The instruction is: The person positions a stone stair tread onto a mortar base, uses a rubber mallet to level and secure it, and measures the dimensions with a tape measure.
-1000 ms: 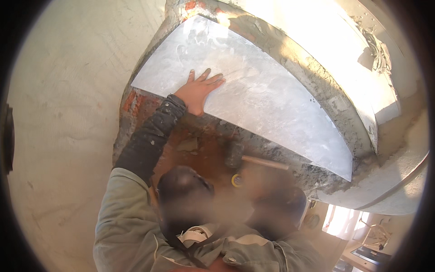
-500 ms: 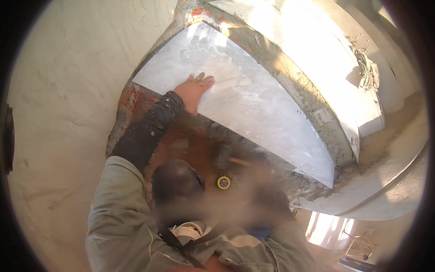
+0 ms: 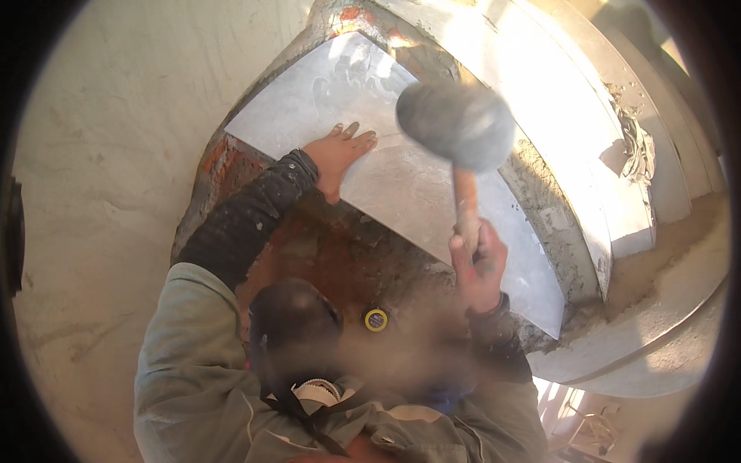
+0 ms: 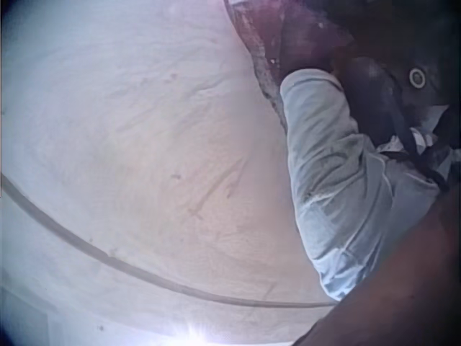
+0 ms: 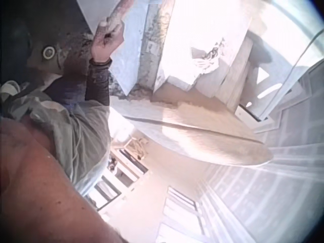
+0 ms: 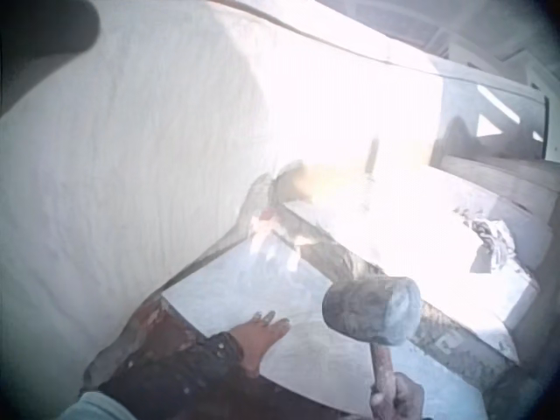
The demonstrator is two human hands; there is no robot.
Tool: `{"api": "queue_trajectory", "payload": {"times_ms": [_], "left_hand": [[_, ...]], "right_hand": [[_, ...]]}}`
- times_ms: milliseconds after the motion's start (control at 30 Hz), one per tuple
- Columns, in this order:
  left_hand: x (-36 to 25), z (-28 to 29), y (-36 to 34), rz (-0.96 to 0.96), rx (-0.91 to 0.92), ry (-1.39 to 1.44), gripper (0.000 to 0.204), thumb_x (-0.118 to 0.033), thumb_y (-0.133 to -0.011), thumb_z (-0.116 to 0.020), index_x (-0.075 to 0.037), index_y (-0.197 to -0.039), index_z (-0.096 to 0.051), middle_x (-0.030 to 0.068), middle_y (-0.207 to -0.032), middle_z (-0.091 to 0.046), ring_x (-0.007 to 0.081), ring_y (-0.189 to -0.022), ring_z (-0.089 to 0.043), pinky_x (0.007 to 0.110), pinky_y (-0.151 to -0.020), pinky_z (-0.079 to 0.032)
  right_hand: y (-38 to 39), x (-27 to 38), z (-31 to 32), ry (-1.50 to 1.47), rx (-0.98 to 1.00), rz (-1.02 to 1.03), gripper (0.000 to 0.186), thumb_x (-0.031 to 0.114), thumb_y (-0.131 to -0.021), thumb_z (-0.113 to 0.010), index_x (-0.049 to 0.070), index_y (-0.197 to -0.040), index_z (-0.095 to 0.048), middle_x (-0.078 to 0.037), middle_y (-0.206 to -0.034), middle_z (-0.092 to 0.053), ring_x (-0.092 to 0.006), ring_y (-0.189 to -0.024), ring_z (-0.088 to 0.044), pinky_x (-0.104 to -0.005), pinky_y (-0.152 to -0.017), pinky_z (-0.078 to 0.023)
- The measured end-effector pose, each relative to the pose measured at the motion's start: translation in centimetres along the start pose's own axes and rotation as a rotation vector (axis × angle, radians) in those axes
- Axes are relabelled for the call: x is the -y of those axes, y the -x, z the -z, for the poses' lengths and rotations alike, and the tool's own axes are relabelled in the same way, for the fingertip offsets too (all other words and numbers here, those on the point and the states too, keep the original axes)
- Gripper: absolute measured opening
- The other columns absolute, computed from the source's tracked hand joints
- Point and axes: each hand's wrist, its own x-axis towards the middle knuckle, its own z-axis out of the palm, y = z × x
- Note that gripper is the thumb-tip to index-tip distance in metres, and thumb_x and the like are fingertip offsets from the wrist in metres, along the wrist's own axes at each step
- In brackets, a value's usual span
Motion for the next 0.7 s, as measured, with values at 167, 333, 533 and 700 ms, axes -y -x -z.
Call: {"api": "queue_trajectory", "payload": {"times_ms": [167,333,533,700], "left_hand": [[1.0,-0.7,0.3,-0.006,-0.003,0.015,0.134,-0.028,-0.048,-0.090,0.003,-0.160,-0.023,0.0217,-0.168,-0.024,0.0468,-0.154,-0.020,0.053,-0.128,-0.017],[0.8,-0.2,0.1,-0.010,0.010,0.007,0.133,-0.026,-0.048,-0.089,0.003,-0.160,-0.024,0.0220,-0.167,-0.024,0.0467,-0.154,-0.020,0.054,-0.128,-0.017],[0.7,0.2,-0.3,-0.046,0.003,0.043,0.132,-0.025,-0.047,-0.088,0.004,-0.159,-0.025,0.0225,-0.167,-0.024,0.0460,-0.155,-0.019,0.054,-0.128,-0.017],[1.2,-0.2,0.0,-0.045,0.005,0.032,0.131,-0.023,-0.046,-0.087,0.004,-0.158,-0.026,0.0235,-0.167,-0.024,0.0457,-0.155,-0.019,0.056,-0.128,-0.016]], "right_hand": [[-16.4,8.0,-2.9,-0.286,-0.418,0.503,0.047,0.046,-0.107,-0.053,0.001,-0.097,-0.061,-0.002,-0.061,-0.055,-0.0109,-0.043,-0.047,-0.0243,-0.051,-0.044],[-25.4,-0.4,-8.8,0.304,-0.640,0.390,0.035,0.032,-0.102,-0.061,-0.002,-0.104,-0.054,-0.027,-0.078,-0.063,-0.0444,-0.075,-0.065,-0.0498,-0.071,-0.050],[-28.5,-9.7,-11.3,0.586,-0.288,0.092,0.039,0.035,-0.100,-0.063,-0.003,-0.102,-0.055,-0.030,-0.089,-0.068,-0.0487,-0.084,-0.068,-0.0563,-0.076,-0.051],[-30.1,2.0,-9.0,0.267,-0.536,0.362,0.039,0.037,-0.101,-0.064,-0.001,-0.095,-0.055,-0.014,-0.077,-0.068,-0.0246,-0.069,-0.069,-0.0377,-0.061,-0.051]]}}
